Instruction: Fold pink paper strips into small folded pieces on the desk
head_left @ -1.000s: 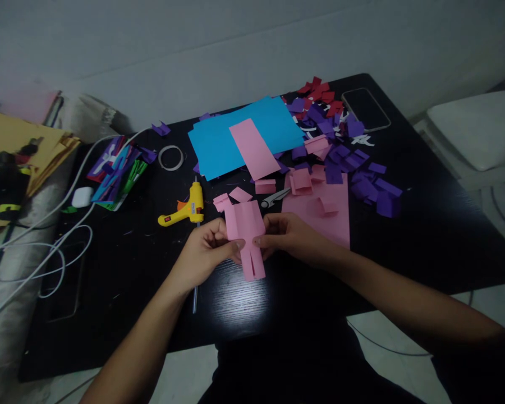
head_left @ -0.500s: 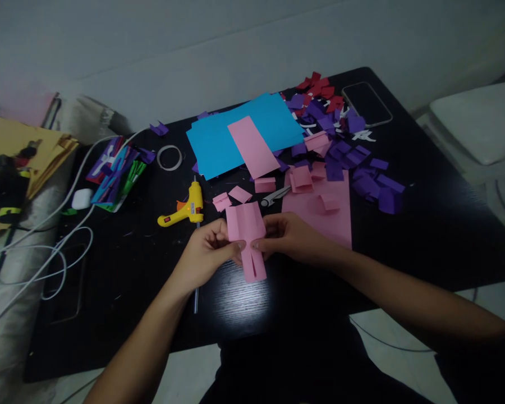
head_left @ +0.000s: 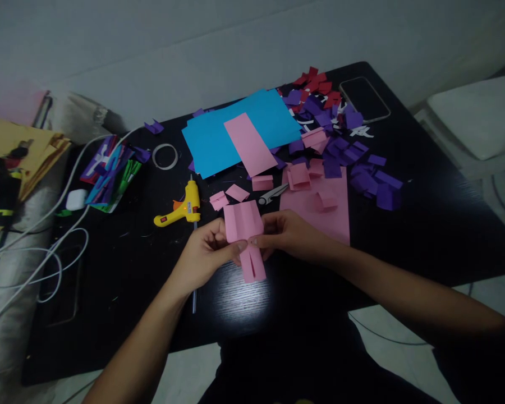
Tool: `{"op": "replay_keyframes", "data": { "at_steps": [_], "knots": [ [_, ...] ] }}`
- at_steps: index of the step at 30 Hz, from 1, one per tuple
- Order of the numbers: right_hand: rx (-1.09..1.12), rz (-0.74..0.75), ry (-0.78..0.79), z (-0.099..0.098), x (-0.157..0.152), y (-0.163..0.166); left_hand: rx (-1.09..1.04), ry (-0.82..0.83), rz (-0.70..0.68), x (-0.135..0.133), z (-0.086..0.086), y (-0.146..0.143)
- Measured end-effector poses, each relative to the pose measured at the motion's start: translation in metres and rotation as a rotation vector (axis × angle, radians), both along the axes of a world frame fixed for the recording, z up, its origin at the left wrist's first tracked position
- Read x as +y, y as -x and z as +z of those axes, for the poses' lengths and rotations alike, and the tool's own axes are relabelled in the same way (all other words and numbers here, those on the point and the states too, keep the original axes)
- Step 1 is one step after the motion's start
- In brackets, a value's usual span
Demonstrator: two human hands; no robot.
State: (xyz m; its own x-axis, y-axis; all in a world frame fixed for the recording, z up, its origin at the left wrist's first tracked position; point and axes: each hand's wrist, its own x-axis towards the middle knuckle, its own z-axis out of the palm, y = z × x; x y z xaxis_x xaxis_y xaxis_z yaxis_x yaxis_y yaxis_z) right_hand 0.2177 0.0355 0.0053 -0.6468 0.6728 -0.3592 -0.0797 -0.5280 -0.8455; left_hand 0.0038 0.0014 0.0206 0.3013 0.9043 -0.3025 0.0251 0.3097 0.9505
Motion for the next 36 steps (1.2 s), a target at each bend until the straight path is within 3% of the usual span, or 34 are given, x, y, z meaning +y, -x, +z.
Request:
{"op": "replay_keyframes", "data": {
  "at_steps": [36],
  "knots": [
    [0.046,-0.023,-0.007,-0.0048,-0.001,-0.0001,0.05,-0.059,0.055,-0.0008,0.0009,0.0038]
  ]
}}
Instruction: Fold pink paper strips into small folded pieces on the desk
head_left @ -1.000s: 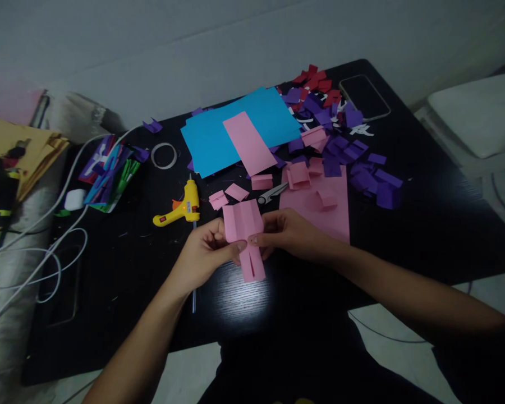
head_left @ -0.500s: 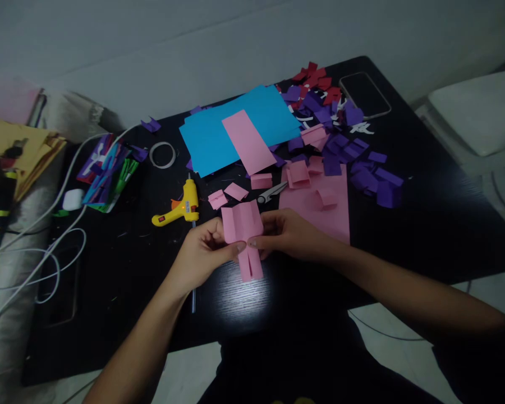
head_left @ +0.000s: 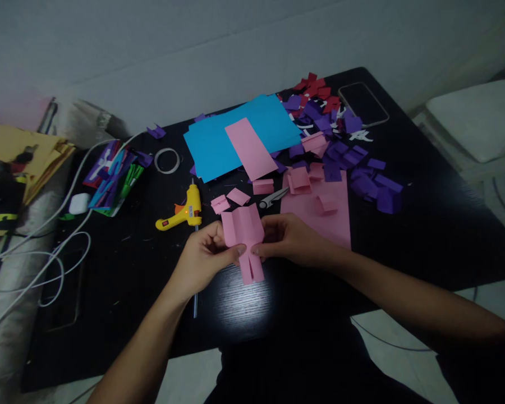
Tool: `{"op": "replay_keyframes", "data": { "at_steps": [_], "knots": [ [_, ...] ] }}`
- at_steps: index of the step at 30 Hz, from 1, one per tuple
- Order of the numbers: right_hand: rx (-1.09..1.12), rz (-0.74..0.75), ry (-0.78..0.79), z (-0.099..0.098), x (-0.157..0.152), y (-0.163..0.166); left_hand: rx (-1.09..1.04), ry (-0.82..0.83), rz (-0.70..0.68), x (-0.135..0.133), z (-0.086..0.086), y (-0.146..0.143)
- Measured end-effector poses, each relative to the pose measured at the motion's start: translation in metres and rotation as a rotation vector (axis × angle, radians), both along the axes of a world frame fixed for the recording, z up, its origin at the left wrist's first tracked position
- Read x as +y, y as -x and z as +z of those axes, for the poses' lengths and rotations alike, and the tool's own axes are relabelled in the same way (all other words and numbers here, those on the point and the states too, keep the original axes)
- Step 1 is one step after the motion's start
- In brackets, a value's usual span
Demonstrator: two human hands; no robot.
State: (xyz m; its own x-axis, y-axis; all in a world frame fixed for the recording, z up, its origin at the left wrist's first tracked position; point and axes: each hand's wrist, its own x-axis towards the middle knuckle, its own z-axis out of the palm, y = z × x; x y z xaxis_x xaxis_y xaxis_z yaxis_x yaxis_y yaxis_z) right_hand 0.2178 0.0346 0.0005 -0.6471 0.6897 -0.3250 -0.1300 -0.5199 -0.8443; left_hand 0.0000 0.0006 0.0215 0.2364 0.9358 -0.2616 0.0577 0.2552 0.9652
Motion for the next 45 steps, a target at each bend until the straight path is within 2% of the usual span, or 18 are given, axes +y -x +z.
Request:
{"op": "replay_keyframes", "data": {
  "at_steps": [10,32,45],
  "knots": [
    [-0.023,0.027,0.024,0.0074,0.001,0.0,-0.003,0.003,0.023,0.001,-0.0024,0.0005],
    [-0.016,0.043,0.016,0.0101,0.0,-0.0005,-0.111,0.031,0.012,0.0004,-0.0059,-0.001],
    [-0.051,-0.016,-0.011,0.0058,-0.0006,0.0009,-0.121,0.042,0.0,0.0016,-0.0006,-0.0031]
  ]
}}
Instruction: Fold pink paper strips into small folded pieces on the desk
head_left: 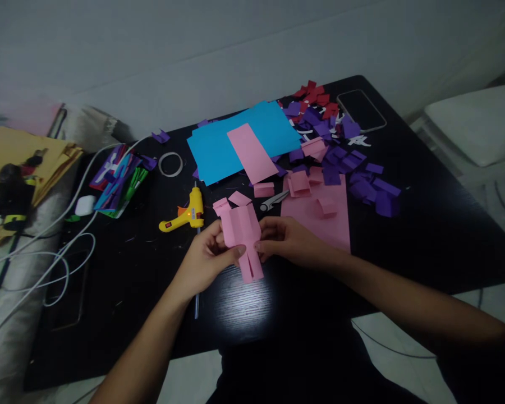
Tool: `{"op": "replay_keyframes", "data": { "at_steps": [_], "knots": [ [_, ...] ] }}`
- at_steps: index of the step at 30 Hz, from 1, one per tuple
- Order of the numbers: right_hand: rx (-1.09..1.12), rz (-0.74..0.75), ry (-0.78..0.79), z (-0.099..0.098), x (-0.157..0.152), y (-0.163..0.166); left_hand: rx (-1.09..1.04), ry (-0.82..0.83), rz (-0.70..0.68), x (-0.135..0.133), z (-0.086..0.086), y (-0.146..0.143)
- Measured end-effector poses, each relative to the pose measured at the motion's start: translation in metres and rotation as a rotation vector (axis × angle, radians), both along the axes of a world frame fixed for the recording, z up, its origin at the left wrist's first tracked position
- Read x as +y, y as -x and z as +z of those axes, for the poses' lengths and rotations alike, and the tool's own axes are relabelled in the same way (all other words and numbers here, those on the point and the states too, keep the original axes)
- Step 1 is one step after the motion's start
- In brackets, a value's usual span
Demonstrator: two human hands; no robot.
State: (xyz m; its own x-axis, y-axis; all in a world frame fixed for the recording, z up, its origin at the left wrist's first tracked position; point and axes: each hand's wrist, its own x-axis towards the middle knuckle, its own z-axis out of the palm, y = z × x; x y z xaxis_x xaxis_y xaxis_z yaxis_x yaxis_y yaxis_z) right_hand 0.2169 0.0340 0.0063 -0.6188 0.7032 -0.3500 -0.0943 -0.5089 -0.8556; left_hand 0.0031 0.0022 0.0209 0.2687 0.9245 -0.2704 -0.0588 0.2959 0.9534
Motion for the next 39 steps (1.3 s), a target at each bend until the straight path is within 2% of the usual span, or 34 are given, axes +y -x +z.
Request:
{"op": "replay_keyframes", "data": {
  "at_steps": [5,11,20,28,34,39],
  "knots": [
    [0.043,0.007,0.014,-0.0032,-0.0009,0.0003,-0.009,-0.022,-0.012,-0.0002,0.0002,-0.0004],
    [0.027,-0.081,-0.027,-0.0058,-0.0006,0.0011,-0.007,0.041,-0.064,-0.0012,-0.0011,-0.0001],
    [-0.008,-0.137,-0.062,-0.0055,-0.0022,0.0028,-0.023,0.039,-0.048,-0.0002,-0.0048,0.0007],
    [-0.037,-0.261,-0.102,-0.0049,-0.001,0.0023,0.083,0.083,-0.117,-0.0015,-0.0011,-0.0003],
    [-0.082,-0.251,-0.167,-0.0031,-0.0019,0.0021,0.121,0.116,-0.096,-0.002,-0.004,-0.0019],
    [-0.064,-0.256,-0.176,-0.0037,-0.0032,0.0026,0.134,0.081,-0.096,-0.003,-0.0047,-0.0041]
  ]
}}
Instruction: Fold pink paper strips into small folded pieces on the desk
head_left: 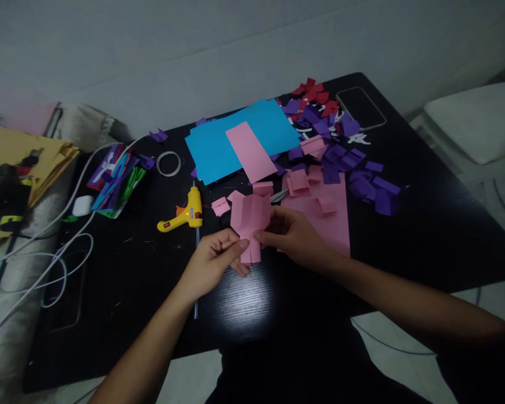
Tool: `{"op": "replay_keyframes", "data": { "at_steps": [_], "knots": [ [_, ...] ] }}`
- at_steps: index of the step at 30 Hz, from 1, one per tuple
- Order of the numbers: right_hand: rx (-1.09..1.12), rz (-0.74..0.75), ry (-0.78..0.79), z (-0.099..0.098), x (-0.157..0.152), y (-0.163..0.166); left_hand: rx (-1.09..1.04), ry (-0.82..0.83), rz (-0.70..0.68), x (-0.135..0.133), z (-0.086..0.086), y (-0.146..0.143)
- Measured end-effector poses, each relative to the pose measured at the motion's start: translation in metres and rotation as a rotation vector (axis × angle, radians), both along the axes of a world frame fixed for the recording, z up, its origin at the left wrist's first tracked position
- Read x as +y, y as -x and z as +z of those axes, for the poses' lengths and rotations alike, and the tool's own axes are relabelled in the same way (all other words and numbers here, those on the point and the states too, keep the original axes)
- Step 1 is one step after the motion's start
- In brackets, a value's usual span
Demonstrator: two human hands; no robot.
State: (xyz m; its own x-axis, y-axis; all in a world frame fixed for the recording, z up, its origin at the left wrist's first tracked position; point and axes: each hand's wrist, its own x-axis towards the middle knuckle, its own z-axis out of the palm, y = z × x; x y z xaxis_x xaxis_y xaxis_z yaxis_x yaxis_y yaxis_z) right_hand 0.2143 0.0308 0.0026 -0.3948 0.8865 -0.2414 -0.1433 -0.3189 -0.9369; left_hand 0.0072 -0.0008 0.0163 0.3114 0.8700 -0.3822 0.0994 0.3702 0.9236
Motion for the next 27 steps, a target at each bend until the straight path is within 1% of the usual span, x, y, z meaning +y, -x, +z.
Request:
{"op": "replay_keyframes", "data": {
  "at_steps": [7,10,15,19,22,27],
  "knots": [
    [0.018,-0.003,0.023,-0.0012,0.0002,0.0006,0.009,-0.039,0.019,-0.0008,-0.001,-0.0014],
    [0.019,0.019,0.024,-0.0003,0.0002,0.0006,0.031,-0.049,0.008,-0.0003,-0.0006,-0.0016],
    [0.092,0.079,0.013,0.0002,-0.0008,0.0012,0.003,-0.064,-0.011,0.0005,-0.0004,-0.0017],
    [0.099,0.071,0.003,-0.0019,-0.001,0.0016,0.016,-0.085,-0.022,0.0004,0.0007,-0.0014],
    [0.098,0.066,0.014,-0.0039,-0.0009,0.0015,0.042,-0.147,-0.03,-0.0004,0.0036,-0.002],
    [0.081,0.085,0.029,-0.0048,-0.0014,0.001,0.091,-0.253,0.058,-0.0013,0.0045,-0.0032]
  ]
}}
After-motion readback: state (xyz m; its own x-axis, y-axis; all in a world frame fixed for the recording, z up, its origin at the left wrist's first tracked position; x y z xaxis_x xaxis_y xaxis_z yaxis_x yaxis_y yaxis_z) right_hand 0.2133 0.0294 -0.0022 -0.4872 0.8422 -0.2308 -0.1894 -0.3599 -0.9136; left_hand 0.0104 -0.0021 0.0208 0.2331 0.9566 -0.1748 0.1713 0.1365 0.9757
